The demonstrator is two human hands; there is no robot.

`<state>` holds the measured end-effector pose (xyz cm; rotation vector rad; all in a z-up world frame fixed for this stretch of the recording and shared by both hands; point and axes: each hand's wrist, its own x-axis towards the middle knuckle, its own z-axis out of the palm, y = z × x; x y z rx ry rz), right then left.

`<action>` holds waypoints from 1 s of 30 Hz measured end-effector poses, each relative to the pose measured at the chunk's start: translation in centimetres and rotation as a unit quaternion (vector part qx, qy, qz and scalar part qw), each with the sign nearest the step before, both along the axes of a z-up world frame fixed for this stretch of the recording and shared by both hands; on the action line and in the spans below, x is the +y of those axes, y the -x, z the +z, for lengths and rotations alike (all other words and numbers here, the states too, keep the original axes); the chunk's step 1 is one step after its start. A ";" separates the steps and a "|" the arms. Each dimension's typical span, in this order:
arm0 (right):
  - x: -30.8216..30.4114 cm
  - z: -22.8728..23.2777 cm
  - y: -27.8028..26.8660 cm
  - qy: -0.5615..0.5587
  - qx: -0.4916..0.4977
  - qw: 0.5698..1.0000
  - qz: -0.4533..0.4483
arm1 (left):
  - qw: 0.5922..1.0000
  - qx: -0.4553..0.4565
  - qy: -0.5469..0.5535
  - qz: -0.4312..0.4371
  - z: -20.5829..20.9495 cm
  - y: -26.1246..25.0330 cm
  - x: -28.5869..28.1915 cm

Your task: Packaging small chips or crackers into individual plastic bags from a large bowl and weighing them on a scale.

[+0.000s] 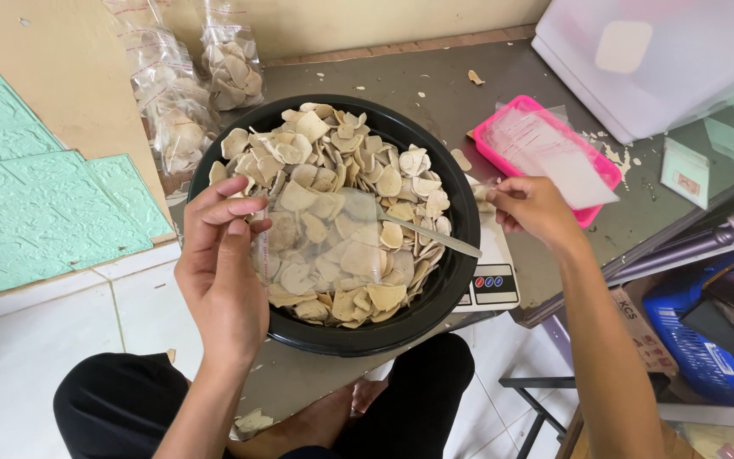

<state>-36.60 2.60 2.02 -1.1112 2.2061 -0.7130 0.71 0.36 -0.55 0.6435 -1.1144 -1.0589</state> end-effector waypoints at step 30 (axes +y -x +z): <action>-2.6 13.1 -14.6 0.317 0.125 0.915 0.214 | 0.866 -0.052 -0.180 -0.464 3.5 9.4 -14.3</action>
